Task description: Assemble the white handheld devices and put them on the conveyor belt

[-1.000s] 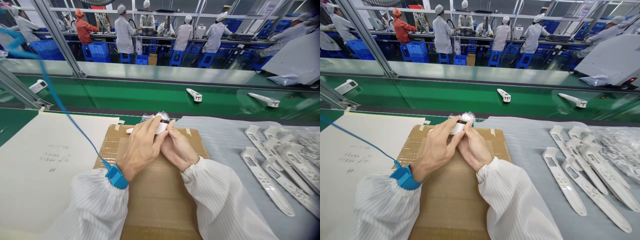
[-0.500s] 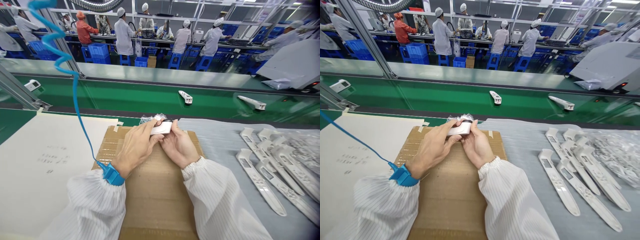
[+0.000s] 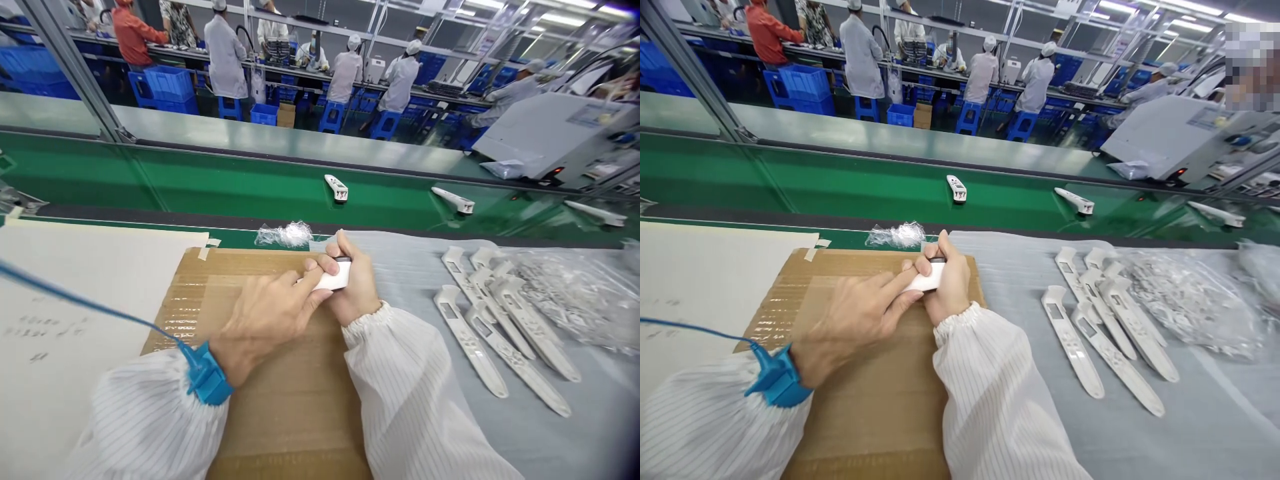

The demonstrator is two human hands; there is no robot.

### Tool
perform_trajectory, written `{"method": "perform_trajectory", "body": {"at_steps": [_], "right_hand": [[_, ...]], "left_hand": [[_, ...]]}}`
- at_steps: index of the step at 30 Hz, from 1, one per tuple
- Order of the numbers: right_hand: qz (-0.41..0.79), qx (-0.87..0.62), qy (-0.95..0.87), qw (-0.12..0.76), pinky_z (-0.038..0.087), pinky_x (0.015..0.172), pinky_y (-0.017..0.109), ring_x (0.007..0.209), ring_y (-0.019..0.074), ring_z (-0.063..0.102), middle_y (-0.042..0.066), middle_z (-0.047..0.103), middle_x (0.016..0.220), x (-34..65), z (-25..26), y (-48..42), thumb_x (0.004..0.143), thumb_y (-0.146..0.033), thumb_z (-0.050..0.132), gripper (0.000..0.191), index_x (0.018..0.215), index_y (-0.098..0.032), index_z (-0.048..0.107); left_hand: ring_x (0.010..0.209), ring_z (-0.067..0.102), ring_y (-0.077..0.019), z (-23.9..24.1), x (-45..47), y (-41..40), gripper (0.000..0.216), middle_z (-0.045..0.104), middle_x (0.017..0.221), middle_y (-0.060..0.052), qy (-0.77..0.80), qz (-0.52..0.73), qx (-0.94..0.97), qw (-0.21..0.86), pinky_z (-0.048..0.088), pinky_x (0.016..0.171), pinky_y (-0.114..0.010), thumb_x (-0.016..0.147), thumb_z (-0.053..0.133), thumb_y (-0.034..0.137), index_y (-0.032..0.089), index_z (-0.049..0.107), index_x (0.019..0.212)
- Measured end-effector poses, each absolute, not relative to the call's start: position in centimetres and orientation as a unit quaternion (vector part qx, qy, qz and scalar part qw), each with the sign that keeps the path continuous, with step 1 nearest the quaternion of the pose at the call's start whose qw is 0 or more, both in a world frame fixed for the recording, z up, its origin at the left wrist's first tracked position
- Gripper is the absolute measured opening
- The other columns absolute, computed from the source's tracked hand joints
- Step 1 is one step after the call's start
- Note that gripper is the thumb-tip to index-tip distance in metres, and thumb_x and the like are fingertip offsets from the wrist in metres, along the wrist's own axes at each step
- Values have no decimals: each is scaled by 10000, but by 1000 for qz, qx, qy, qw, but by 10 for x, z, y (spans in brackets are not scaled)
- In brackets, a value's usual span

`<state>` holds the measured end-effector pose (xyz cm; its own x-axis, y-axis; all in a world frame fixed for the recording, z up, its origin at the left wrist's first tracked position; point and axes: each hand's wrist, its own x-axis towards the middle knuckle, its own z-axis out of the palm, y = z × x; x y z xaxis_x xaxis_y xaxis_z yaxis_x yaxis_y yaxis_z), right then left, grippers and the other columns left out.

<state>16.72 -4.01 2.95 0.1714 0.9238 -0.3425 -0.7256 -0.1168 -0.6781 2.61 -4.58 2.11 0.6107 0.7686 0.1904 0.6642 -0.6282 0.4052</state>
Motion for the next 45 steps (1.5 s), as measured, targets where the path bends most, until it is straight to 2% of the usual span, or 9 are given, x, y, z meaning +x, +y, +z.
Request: {"method": "perform_trajectory", "body": {"at_steps": [4,9,12,15,18,26,32,39,45], "right_hand": [[630,-377,-134,666,491,589,285,527,154,559,-51,366,405,168,29,-37,859,-631,585,518,574,-220,446],[633,-385,-203,640,474,531,248,602,133,614,9,672,746,162,27,-34,899,-609,535,427,829,-199,633],[627,-404,-223,628,414,449,222,558,106,567,21,706,842,159,26,-35,895,-626,523,451,897,-195,658],[607,-414,-238,636,503,560,245,690,135,626,30,714,925,160,22,-34,863,-645,558,457,944,-208,668],[549,-463,-247,651,548,715,276,814,150,650,36,707,1029,162,16,-31,819,-618,641,429,988,-225,672],[482,-521,-254,657,478,570,229,650,87,577,26,692,983,161,5,-25,728,-574,734,449,964,-200,655],[477,-518,-252,664,468,559,234,627,87,559,18,671,907,160,2,-24,751,-491,722,396,989,-190,627],[494,-517,-250,653,473,568,253,625,94,560,4,623,858,166,2,-24,762,-456,707,389,1016,-181,603],[475,-509,-247,673,459,552,251,606,91,559,1,618,843,166,-4,-19,723,-408,721,378,991,-172,599]], "left_hand": [[815,664,-257,22,26,-44,469,721,1022,-79,404,215,864,208,406,607,-304,992,344,540,288,601,1293],[373,470,-133,30,22,-36,760,591,527,-52,437,196,621,621,340,398,-248,946,144,702,156,658,828],[310,375,-90,36,21,-34,704,615,590,-39,412,195,498,737,264,325,-216,932,210,722,148,614,974],[339,381,-65,40,17,-31,583,619,665,-34,373,213,478,766,266,331,-197,937,353,673,143,588,996],[415,440,-51,42,8,-12,386,661,823,-48,394,281,504,716,314,383,-184,929,530,523,167,564,1072],[823,646,-175,46,-27,129,432,674,1009,-92,657,299,638,268,495,780,-314,892,599,171,116,461,1297],[1362,362,-320,52,20,171,327,471,1406,-131,660,265,688,143,258,1129,-586,887,644,293,126,602,1166],[1176,560,-321,21,154,185,337,670,1150,-123,612,233,721,226,370,1017,-506,914,558,466,222,610,1142],[1005,628,-288,15,145,159,244,686,992,-99,598,275,710,252,447,885,-416,840,622,280,222,589,1075]]}}
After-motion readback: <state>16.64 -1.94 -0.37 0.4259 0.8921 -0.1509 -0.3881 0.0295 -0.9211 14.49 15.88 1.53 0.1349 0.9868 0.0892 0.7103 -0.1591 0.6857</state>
